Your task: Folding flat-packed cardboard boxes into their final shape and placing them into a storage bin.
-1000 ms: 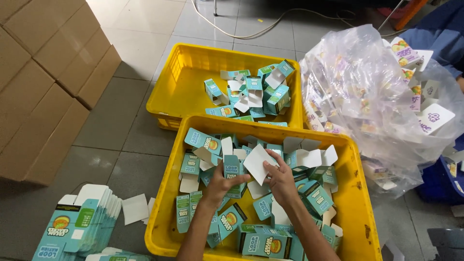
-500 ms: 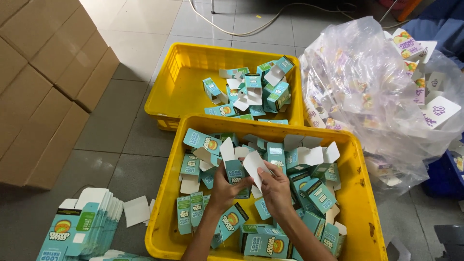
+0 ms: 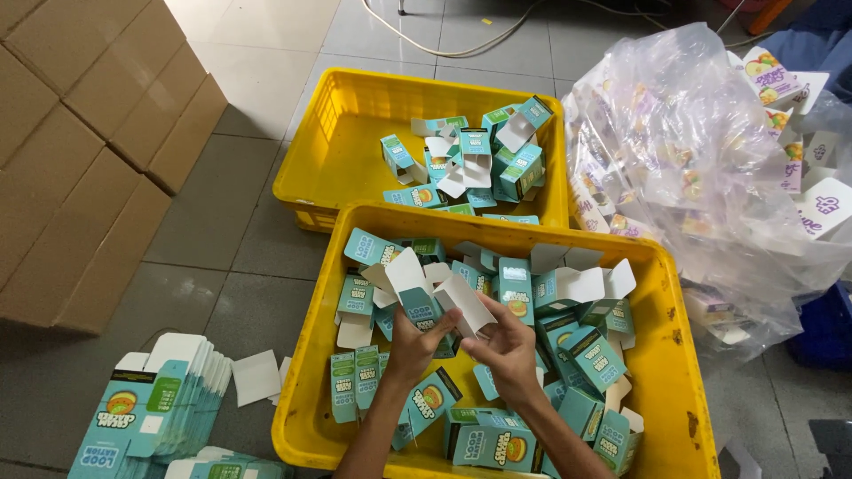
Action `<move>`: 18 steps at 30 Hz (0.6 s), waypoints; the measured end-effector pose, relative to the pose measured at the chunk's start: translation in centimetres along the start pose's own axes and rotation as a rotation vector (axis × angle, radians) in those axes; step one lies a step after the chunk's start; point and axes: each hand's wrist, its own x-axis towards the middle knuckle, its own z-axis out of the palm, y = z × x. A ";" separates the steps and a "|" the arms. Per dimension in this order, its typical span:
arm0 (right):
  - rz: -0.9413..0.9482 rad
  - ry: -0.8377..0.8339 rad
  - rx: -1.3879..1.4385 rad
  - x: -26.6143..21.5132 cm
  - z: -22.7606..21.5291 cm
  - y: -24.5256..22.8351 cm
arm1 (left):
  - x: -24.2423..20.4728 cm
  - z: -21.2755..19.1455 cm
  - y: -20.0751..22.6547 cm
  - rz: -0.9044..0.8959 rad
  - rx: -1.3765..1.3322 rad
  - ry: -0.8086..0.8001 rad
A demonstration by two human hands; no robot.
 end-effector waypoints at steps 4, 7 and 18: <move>-0.072 -0.009 -0.208 0.2 0.7 -1.3 | 0.3 -0.2 -0.5 -0.045 -0.042 0.007; -0.181 0.030 -0.312 0.8 -0.5 -1.6 | 0.7 -1.2 -1.2 -0.107 -0.022 -0.079; -0.225 -0.083 -0.681 1.2 -2.4 -5.5 | 1.7 -4.3 4.8 -0.359 0.408 -0.341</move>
